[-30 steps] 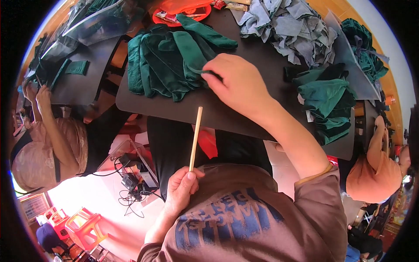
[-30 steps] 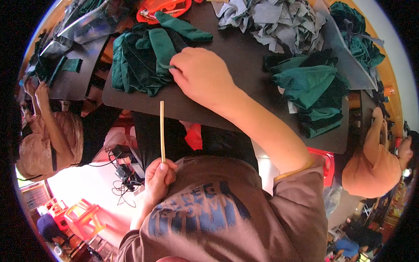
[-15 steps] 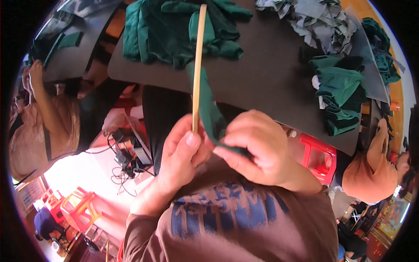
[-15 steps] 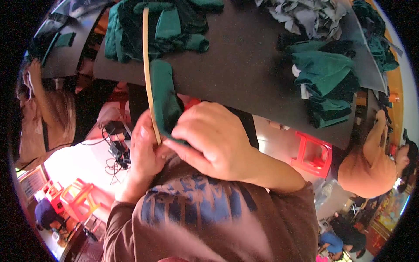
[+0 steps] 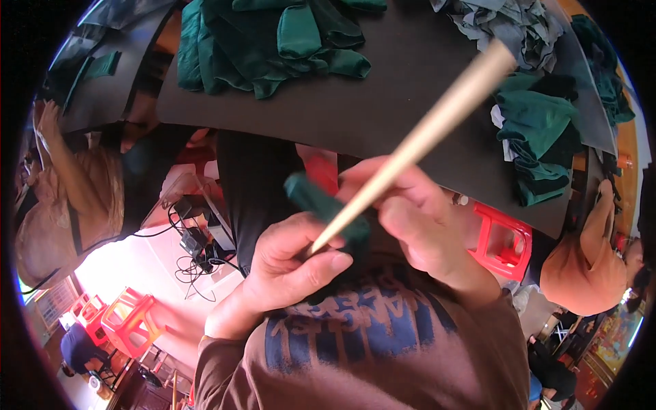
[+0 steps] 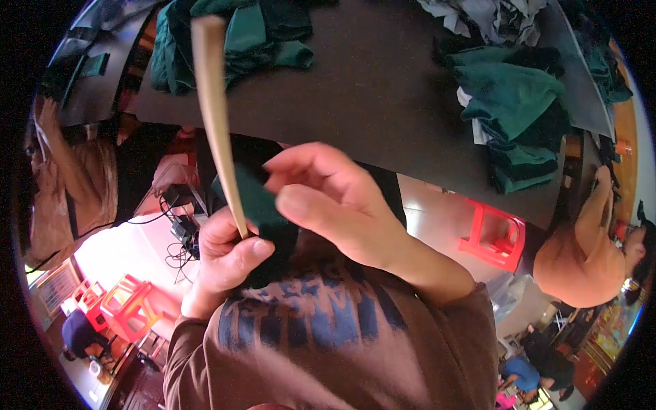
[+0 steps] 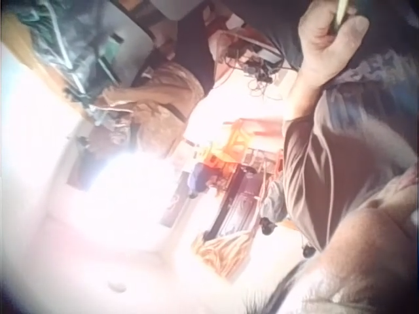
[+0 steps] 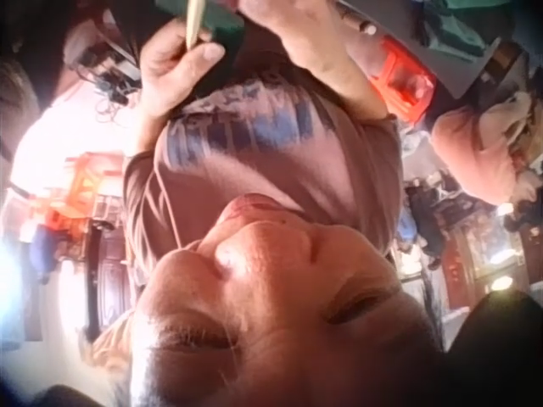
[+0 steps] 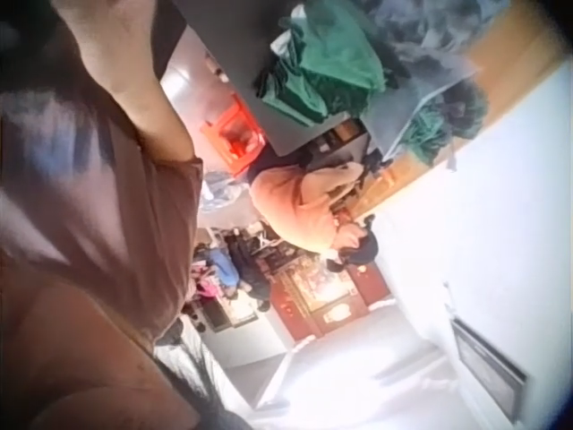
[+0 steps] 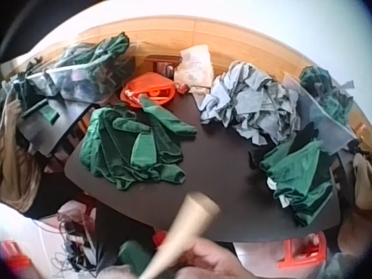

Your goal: Turning green fabric pieces inside out using a wooden stick.

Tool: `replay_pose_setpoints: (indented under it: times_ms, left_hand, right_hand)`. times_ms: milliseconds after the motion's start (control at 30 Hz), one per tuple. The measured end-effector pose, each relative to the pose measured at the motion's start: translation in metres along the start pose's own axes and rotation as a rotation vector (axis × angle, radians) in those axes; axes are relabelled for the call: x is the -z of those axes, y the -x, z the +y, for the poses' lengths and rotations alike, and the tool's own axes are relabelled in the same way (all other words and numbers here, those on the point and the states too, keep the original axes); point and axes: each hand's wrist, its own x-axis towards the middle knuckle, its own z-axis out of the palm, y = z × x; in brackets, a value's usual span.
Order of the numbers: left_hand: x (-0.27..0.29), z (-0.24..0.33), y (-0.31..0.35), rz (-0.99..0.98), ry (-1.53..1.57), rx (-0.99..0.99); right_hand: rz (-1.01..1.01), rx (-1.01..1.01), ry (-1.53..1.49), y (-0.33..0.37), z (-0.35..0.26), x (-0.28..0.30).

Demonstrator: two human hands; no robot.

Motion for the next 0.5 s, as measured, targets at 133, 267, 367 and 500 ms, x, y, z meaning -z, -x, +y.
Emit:
replay_pose_setpoints:
  times_ms: [133,267,367,500]
  left_hand:
    - [-0.003,0.005,-0.006,-0.036,-0.297,-0.139]
    - [-0.003,0.008,-0.011,-0.092,-0.471,-0.199]
    - [-0.003,0.006,-0.01,-0.089,-0.494,-0.223]
    - [0.002,-0.002,-0.009,-0.074,-0.267,-0.271]
  right_hand:
    - [-0.061,-0.034,-0.041,-0.006,-0.005,-0.004]
    - [0.023,-0.114,-0.047,-0.009,-0.003,-0.002]
    - [0.023,-0.165,-0.16,-0.008,-0.003,-0.001]
    - [0.054,-0.075,-0.136,-0.007,-0.01,0.001]
